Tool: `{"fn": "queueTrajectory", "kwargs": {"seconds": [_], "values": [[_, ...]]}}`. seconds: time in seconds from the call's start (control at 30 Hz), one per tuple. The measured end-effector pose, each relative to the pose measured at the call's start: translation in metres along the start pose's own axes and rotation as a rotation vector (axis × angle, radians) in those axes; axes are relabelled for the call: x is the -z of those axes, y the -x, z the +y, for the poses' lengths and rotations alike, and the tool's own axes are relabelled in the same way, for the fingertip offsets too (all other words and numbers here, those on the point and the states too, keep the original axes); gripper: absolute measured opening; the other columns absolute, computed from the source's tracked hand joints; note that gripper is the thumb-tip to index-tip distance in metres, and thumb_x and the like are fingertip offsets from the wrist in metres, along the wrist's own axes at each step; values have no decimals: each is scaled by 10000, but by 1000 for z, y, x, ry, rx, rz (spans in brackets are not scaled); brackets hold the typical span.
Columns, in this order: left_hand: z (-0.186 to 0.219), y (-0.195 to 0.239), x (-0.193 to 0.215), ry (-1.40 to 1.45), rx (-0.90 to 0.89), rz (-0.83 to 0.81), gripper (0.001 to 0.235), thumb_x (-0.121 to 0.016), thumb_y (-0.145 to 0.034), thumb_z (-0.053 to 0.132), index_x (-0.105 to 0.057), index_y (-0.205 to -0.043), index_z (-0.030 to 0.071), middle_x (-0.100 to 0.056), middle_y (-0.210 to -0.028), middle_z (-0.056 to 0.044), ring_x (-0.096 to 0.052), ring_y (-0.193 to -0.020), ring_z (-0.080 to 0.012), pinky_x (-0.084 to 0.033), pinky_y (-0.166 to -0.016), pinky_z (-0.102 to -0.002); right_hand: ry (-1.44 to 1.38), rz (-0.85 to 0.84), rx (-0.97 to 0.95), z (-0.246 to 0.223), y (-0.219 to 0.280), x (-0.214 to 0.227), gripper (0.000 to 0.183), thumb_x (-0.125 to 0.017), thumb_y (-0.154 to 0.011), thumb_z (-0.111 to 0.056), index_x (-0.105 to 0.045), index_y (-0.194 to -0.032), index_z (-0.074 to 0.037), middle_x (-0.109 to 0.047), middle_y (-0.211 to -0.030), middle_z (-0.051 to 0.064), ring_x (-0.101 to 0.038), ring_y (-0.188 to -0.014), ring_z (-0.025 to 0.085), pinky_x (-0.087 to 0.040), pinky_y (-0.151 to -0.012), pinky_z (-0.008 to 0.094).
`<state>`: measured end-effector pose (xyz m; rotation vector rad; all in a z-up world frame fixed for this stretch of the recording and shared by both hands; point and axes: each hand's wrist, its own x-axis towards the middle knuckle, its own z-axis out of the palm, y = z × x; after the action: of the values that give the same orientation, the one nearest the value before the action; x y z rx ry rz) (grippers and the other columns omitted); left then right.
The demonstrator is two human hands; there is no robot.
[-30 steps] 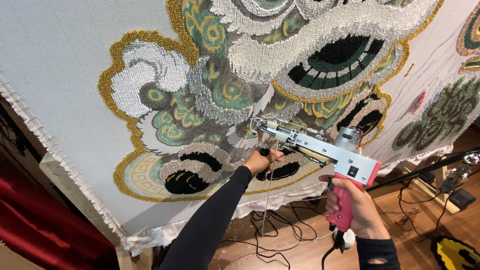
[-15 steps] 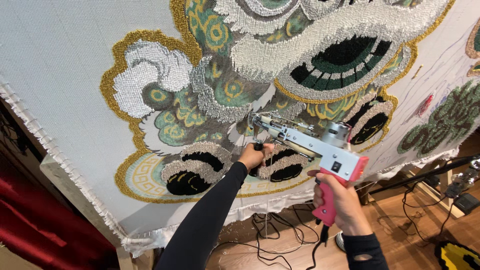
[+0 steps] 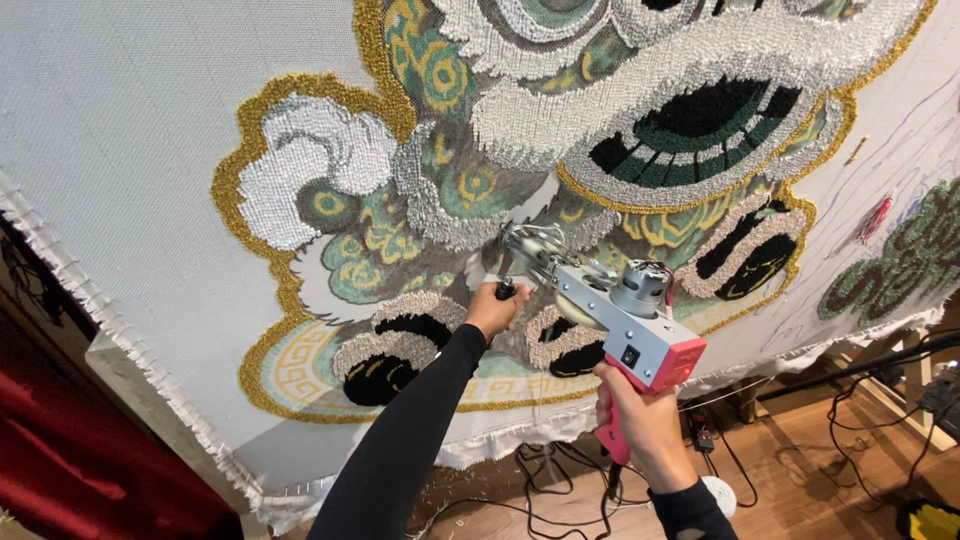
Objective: The person uses a pink and silver electric tufting gun to apply yarn into a stretched canvas featuring a pre-drawn skull design. The operator holds the gun with both hands, guiding it along the contours of the artwork to create a textured, pile surface. The process involves repetitive pressing and moving of the tool across the fabric.
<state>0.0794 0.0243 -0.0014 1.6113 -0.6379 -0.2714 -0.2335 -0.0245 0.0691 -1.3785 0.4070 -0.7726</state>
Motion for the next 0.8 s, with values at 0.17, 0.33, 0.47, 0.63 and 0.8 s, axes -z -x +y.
{"fn": "queueTrajectory", "kwargs": {"seconds": [0.17,0.33,0.47,0.63,0.8], "values": [[15,0,10,-110,16,-18,332,-745,-914,393,-773,-969,67,-623,-616,-21,-561,-473,-116,-450,-442,-312,-61,-24,3,-3,-2,-3,146,-684,-894,-117,-667,-897,29,-568,-564,64,-537,-443,169,-440,-433,321],[22,-2,9,-70,34,-25,439,-750,-901,450,-730,-1019,27,-644,-664,-27,-583,-499,-127,-510,-469,-320,-81,-26,-16,-6,-1,-5,166,-678,-897,-131,-681,-952,25,-539,-545,73,-514,-434,174,-434,-436,318],[26,-1,11,-129,55,-43,474,-746,-915,464,-733,-1034,6,-644,-672,-48,-586,-504,-124,-511,-476,-316,-106,-17,-53,-6,-1,-7,173,-680,-897,-138,-677,-948,27,-531,-555,67,-505,-439,174,-436,-438,322],[33,1,16,-149,57,-45,427,-730,-914,448,-736,-1081,55,-643,-668,-51,-602,-495,-118,-521,-480,-307,-124,0,-55,-7,-1,-11,172,-683,-890,-130,-628,-918,30,-540,-578,67,-505,-447,178,-431,-433,332],[40,-4,12,-77,31,-31,408,-740,-895,412,-753,-1071,45,-701,-724,13,-575,-499,-101,-487,-457,-306,-124,10,-58,-12,0,-11,180,-679,-885,-144,-642,-918,29,-537,-578,71,-507,-446,182,-432,-436,330]]}}
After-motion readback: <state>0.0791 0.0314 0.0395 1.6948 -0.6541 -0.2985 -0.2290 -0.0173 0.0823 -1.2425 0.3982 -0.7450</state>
